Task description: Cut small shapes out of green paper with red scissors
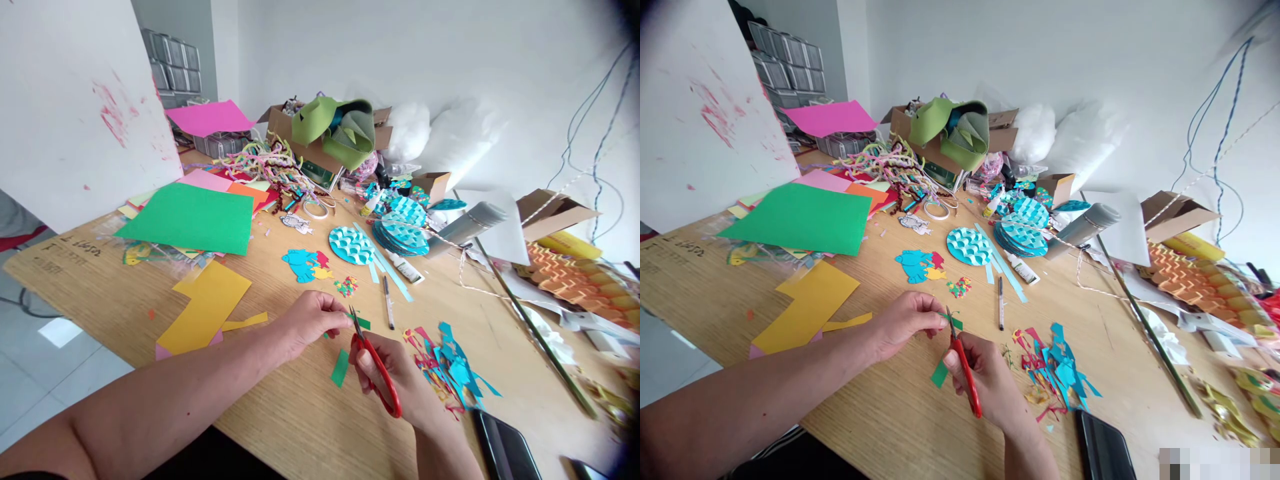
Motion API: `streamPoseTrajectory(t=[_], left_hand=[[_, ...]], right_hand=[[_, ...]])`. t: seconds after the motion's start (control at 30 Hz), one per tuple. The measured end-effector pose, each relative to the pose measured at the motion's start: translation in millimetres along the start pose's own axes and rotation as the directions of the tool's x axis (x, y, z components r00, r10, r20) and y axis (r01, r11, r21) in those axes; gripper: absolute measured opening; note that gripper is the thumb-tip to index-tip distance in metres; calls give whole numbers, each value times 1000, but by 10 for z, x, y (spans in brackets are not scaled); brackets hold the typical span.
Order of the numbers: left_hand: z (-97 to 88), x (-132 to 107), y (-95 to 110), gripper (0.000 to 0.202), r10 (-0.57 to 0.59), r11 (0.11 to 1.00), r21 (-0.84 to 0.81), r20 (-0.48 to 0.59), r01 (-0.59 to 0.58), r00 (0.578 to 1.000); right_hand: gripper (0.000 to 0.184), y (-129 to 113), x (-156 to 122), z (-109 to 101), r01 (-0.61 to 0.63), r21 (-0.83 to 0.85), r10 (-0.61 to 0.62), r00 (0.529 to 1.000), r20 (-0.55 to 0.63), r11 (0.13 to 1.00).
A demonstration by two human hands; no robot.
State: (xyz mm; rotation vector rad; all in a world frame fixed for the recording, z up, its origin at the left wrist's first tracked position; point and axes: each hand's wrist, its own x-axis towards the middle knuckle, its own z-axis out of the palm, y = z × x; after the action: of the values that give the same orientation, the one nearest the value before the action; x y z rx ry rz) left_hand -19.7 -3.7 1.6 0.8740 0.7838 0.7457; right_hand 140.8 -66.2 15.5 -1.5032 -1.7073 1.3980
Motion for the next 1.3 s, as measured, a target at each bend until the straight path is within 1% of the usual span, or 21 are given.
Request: streamPoseTrajectory(t=[0.47,0.63,0.93,1.07,1.3], left_hand=[[-10,-1,28,16,0,1000,3,-15,0,1000],[-11,0,26,15,11,999,38,-4,-11,1000],[-17,-3,31,15,14,997,73,-6,-14,1000],[-25,7,22,16,22,998,52,-24,-21,999],[-21,9,41,16,8,999,49,-44,-6,999]], right_hand=[[57,-24,-3,-8,-19,-29,18,1000,-14,999],[57,-10,1,-6,1,-25,-1,1000,-2,1000],[57,25,-9,-11,-15,-29,15,1000,-3,999],[57,32,-9,-7,-21,-23,21,1000,-18,1000],[57,23,-22,-18,-30,-23,30,1000,-3,999]])
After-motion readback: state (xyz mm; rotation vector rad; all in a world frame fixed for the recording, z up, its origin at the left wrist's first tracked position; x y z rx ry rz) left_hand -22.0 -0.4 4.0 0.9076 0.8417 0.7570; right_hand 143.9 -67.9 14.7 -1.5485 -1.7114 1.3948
